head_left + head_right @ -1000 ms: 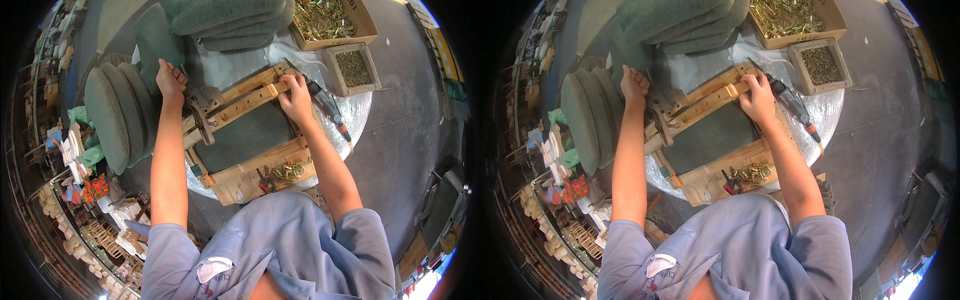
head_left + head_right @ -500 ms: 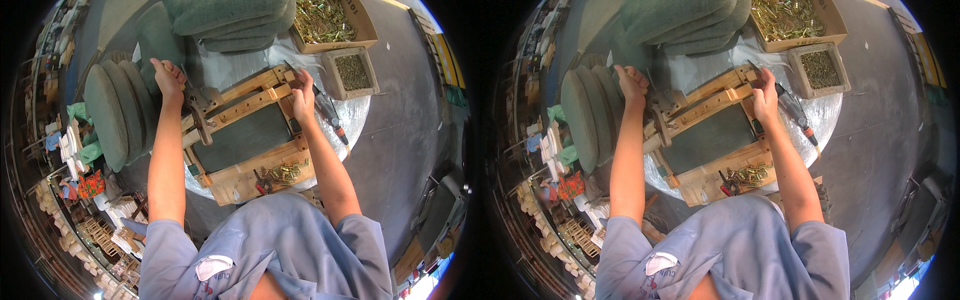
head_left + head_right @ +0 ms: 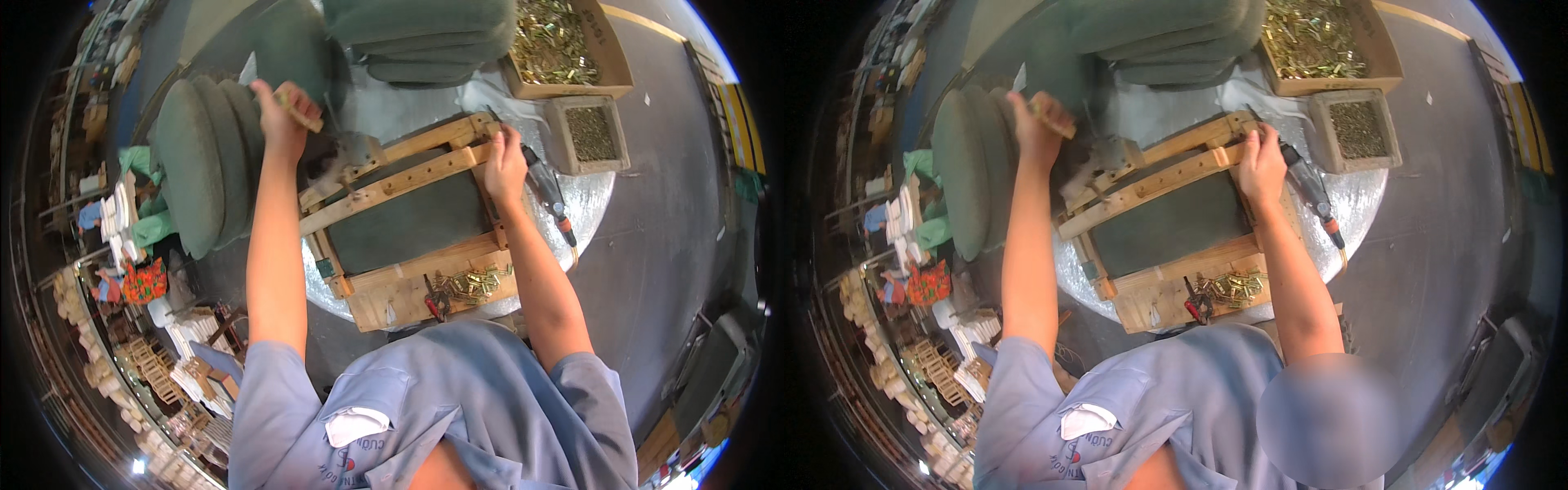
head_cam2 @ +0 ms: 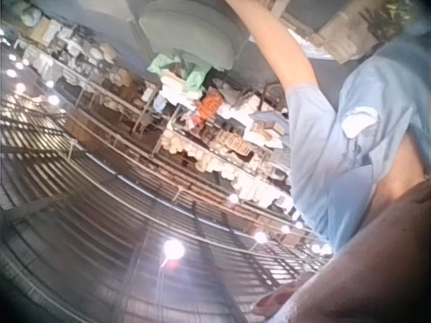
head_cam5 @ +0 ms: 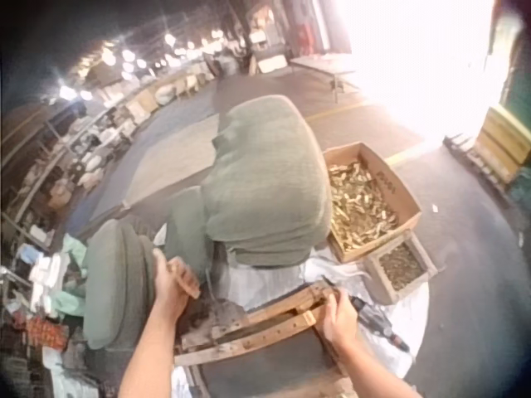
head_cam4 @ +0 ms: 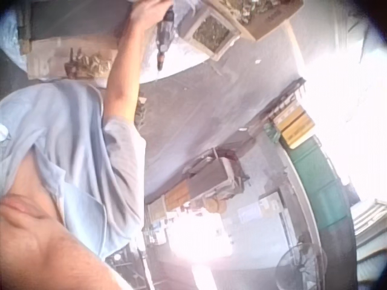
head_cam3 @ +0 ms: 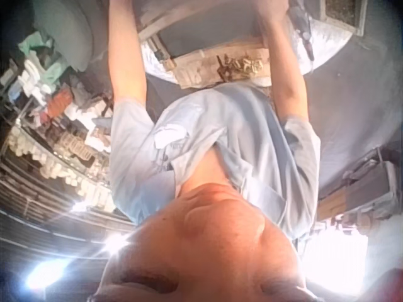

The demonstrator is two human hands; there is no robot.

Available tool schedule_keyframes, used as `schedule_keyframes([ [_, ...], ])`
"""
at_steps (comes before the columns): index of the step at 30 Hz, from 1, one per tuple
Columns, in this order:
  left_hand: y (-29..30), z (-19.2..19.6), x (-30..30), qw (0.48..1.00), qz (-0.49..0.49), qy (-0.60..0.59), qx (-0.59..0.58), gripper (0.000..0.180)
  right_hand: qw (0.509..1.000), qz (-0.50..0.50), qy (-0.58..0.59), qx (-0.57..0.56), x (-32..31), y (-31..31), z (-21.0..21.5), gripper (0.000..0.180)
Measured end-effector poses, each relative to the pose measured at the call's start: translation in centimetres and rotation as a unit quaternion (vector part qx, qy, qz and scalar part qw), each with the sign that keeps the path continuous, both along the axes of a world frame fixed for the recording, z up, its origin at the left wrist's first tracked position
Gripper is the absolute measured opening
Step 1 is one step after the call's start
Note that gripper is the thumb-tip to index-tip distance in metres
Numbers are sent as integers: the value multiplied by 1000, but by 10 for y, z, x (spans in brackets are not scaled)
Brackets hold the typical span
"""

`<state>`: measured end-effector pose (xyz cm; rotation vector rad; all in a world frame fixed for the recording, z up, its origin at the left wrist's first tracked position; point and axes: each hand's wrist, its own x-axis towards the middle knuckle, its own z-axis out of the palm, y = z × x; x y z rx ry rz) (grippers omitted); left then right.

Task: The person assembles a wooden chair frame by placing green fabric cushions onto the frame and securing them with a pneumatic drill and fasteners. They repeatedly position cushions, align the frame, and drive fasteners to attach components.

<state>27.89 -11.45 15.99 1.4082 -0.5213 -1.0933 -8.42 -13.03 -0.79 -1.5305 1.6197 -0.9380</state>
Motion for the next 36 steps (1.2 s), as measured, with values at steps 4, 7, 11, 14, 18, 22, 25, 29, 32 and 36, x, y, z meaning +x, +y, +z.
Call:
schedule_keyframes([
  [4, -23, -38, 7, 957, 22, -236, 165, 64, 1000, -2, -9, 5, 8, -4, -4, 42],
  [7, -24, -75, 36, 838, 120, -509, 156, 51, 1000, 9, 10, 10, 12, -1, 2, 43],
  [11, -38, -47, 10, 955, 93, 10, 281, 67, 1000, -10, 11, 22, 10, -3, 3, 45],
  [14, -36, -47, 6, 961, 95, 48, 256, 68, 999, -39, 7, 36, 15, -6, 2, 44],
  [18, -29, -81, 18, 954, 97, 23, 284, 57, 996, -69, -9, 53, 16, -1, 4, 43],
  [22, -29, -95, 29, 953, 72, 15, 293, 48, 996, -68, 25, 54, 18, -4, -3, 44],
  [25, -36, -87, 16, 952, 99, -5, 289, 48, 996, -61, 41, 55, 15, -5, -5, 45],
  [29, -22, -70, 6, 963, 157, -20, 217, 53, 997, -47, 18, 59, 14, -11, -6, 47],
  [32, 25, -105, 20, 908, 262, -309, 105, 55, 999, -33, -4, 25, 8, -11, -19, 39],
  [36, 164, -96, -22, 757, 384, -524, 69, 39, 996, -28, 66, 48, -17, 30, -17, 30],
])
